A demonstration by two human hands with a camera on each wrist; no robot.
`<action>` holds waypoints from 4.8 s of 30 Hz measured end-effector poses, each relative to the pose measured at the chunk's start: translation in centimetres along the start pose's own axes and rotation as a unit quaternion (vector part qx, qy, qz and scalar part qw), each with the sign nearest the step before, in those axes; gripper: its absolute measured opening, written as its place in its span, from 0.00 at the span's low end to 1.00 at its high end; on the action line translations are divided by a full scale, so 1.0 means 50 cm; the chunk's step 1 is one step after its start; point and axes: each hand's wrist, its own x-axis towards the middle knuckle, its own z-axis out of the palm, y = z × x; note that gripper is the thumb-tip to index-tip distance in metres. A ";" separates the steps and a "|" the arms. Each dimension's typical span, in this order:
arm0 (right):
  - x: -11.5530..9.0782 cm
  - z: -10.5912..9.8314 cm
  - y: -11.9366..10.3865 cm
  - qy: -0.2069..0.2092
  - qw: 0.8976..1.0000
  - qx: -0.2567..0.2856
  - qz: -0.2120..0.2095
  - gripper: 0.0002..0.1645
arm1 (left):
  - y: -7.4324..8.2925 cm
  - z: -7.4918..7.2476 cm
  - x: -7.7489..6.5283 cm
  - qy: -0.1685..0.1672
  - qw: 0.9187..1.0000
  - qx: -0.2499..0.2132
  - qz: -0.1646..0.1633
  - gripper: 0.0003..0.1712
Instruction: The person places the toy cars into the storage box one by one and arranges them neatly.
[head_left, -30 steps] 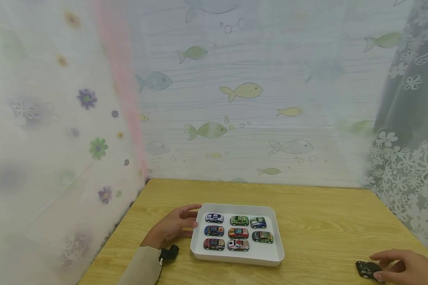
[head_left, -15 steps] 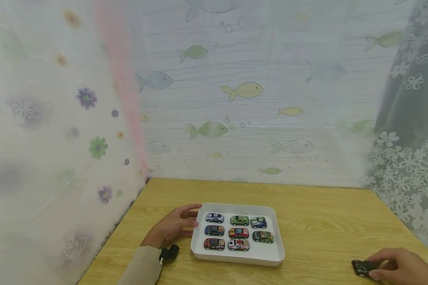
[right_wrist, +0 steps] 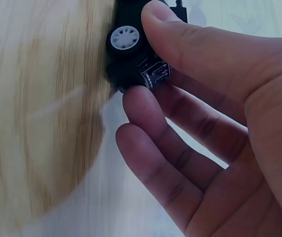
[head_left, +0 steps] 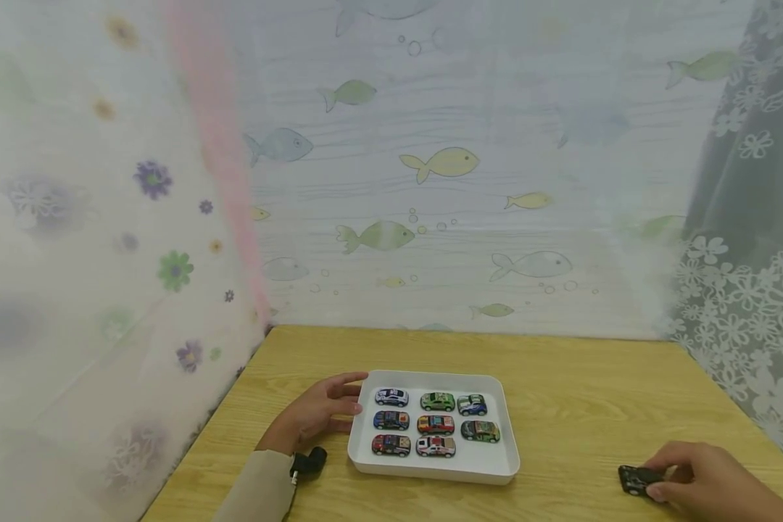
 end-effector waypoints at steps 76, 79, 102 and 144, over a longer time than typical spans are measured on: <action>0.193 0.130 -0.323 0.058 0.970 -0.034 -0.232 0.09 | 0.008 0.001 -0.006 0.002 1.000 0.003 -0.007 0.41; 0.200 0.143 -0.325 0.050 0.969 -0.032 -0.238 0.08 | 0.009 -0.001 -0.007 0.001 1.000 0.007 -0.007 0.41; 0.223 0.182 -0.326 0.023 0.968 -0.124 -0.217 0.11 | 0.006 0.001 -0.004 -0.002 1.000 0.006 -0.006 0.42; 0.125 -0.024 -0.223 0.152 0.923 -0.353 -0.032 0.62 | 0.185 -0.085 -0.119 0.178 0.691 0.700 0.032 0.61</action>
